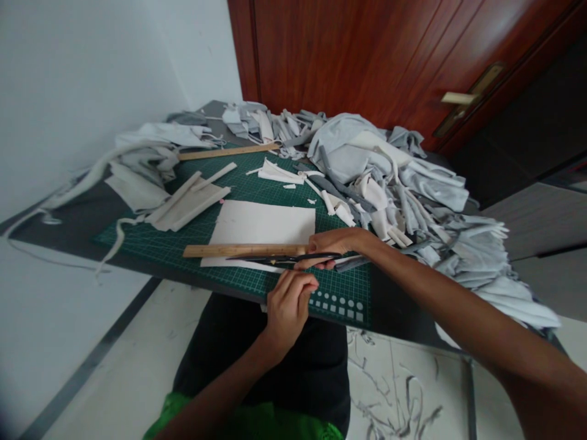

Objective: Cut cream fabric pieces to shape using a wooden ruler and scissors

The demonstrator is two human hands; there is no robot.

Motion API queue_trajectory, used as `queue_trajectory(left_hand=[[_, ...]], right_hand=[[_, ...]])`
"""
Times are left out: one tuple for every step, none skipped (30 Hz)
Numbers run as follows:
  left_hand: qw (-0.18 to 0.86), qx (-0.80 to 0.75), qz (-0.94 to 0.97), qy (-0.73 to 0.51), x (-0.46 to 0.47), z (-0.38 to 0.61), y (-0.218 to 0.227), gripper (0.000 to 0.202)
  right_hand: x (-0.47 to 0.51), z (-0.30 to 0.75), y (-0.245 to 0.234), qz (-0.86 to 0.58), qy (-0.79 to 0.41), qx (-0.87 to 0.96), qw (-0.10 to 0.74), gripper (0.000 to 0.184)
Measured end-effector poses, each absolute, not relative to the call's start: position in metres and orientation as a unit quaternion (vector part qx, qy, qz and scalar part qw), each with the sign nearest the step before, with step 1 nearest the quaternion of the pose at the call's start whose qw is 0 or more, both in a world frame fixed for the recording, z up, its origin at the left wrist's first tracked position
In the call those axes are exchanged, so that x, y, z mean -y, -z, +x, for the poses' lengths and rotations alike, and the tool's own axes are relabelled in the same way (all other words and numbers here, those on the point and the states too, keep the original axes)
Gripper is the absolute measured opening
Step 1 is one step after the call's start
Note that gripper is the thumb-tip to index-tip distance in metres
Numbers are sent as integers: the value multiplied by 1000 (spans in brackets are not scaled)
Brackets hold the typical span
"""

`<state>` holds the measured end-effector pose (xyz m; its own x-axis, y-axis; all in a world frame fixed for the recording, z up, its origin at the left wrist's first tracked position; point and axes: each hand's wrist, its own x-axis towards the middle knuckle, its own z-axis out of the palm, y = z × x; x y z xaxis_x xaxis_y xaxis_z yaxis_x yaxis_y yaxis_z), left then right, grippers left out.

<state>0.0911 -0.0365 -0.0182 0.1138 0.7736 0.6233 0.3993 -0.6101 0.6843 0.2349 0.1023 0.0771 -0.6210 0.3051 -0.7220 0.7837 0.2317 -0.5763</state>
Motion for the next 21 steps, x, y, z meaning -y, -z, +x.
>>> queue_trajectory(left_hand=[[180,-404,726,-527,37,90,18,20],[183,-403,727,-526,37,90,18,20],[186,-402,727,-525,37,89,18,19],[188,-402,727,-524,38,89,17,19],[190,-403,726,-523,38,89,17,19],[192,-405,725,-523,38,89,17,19],[193,-406,723,-525,38,89,17,20],[194,-406,721,-527,38,89,17,19],[195,-404,719,-530,38,90,17,19],[196,-402,718,-533,38,90,18,19],[196,-401,717,-535,38,90,18,18],[196,-402,717,-535,38,90,18,18],[195,-405,716,-534,38,91,19,18],[195,-408,716,-533,38,91,19,18],[195,-411,715,-531,38,91,19,18],[195,-413,715,-530,38,91,19,18],[195,-413,714,-530,38,91,19,18],[194,-413,713,-532,38,91,19,18],[193,-413,712,-534,39,91,19,18],[192,-413,712,-535,39,91,19,18],[192,-414,711,-535,39,91,19,18]], right_hand=[[-102,235,-76,367,501,-747,239,66],[-103,235,-76,369,501,-746,238,65],[-103,235,-76,373,500,-744,239,65],[-103,235,-76,377,498,-743,240,65],[-103,236,-76,380,497,-742,242,65],[-103,236,-76,382,495,-742,243,64],[-103,236,-76,383,494,-741,244,64],[-103,235,-76,383,494,-741,246,63],[-103,235,-76,384,493,-741,246,63],[-103,235,-76,384,494,-740,247,63],[-104,235,-75,384,495,-740,246,63],[-104,234,-75,384,495,-740,245,63],[-104,234,-75,384,494,-741,244,64],[-104,234,-75,384,493,-742,243,64],[-104,233,-75,385,492,-743,241,64],[-103,233,-75,385,491,-743,240,64],[-103,233,-75,386,491,-743,240,64],[-103,233,-76,387,491,-742,242,63],[-103,233,-76,389,492,-741,241,62],[-103,233,-76,389,492,-740,241,61],[-103,233,-75,391,491,-740,241,60]])
